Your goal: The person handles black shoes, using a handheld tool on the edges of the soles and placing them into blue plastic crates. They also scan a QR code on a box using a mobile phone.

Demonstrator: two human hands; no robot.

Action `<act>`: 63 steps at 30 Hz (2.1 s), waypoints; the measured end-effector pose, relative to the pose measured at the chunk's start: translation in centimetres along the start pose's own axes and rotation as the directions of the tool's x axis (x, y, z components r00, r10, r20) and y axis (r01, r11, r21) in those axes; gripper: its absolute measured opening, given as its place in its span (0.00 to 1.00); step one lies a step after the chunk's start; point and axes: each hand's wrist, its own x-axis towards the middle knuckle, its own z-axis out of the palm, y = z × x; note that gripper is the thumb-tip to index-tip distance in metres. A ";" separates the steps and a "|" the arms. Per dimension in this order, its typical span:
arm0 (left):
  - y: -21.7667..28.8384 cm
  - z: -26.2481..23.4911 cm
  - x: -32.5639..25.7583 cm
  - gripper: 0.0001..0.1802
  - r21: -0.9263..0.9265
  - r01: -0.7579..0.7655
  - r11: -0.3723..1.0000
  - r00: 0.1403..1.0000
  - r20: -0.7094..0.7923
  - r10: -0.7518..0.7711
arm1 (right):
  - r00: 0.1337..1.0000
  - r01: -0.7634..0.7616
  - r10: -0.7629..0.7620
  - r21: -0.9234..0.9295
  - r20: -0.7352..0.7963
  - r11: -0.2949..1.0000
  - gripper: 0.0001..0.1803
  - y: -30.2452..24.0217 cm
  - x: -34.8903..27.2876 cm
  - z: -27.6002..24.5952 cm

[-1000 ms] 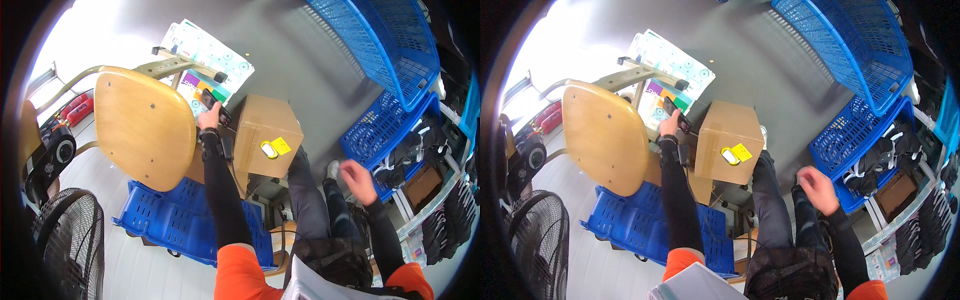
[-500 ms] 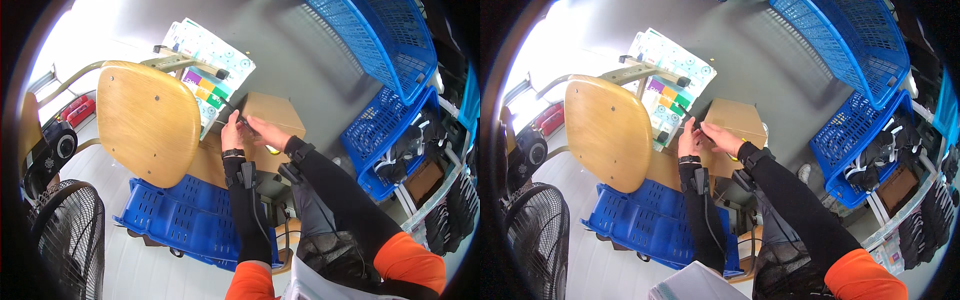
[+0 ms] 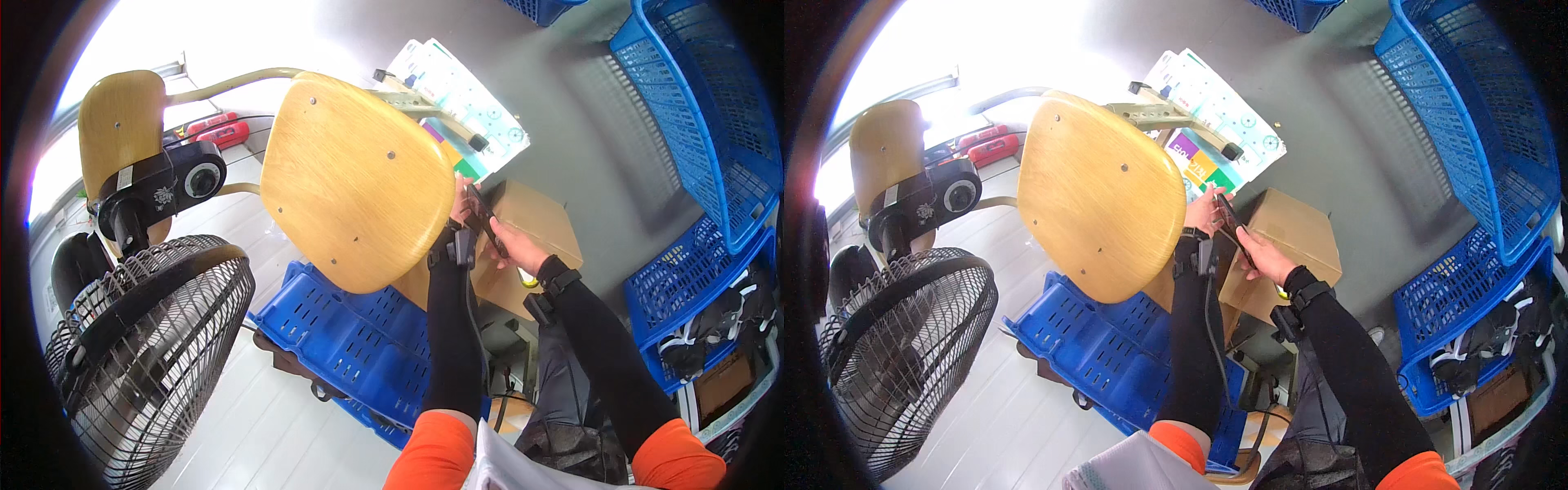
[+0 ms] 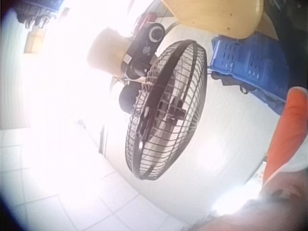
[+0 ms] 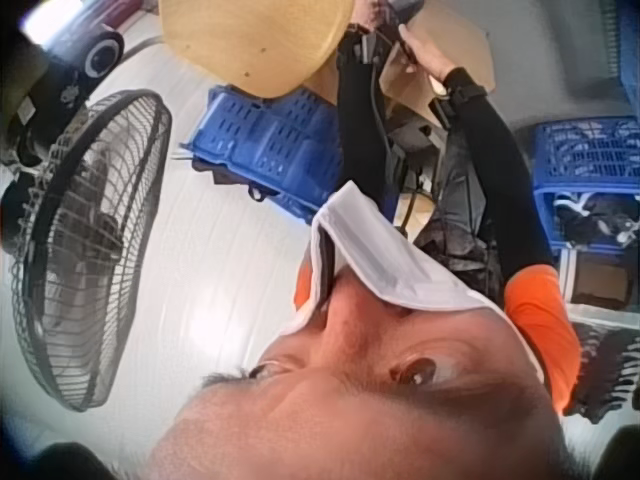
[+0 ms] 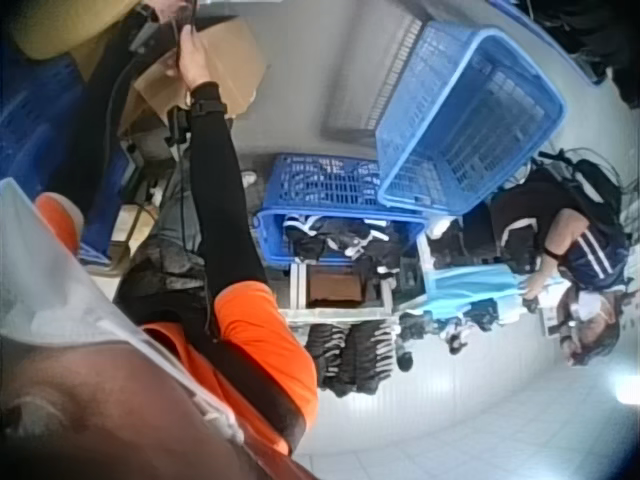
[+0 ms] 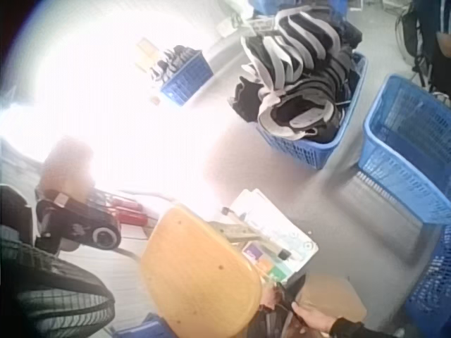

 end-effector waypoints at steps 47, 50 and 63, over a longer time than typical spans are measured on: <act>-16.2 7.4 -42.5 0.15 0.739 -0.275 0.615 0.959 0.164 0.232 | 0.395 0.607 -0.712 0.747 -0.580 -0.271 0.45 -13.7 -70.1 -42.8; -15.8 7.4 -47.3 0.17 0.296 -0.114 0.948 0.993 0.016 0.115 | 0.482 0.268 -0.779 0.914 -0.401 -0.304 0.37 -17.7 -65.8 -39.5; -19.3 3.4 -56.9 0.21 0.469 0.161 0.869 0.958 -0.285 -0.024 | 0.358 0.817 -0.569 0.543 -0.741 -0.193 0.34 -16.8 -61.9 -53.7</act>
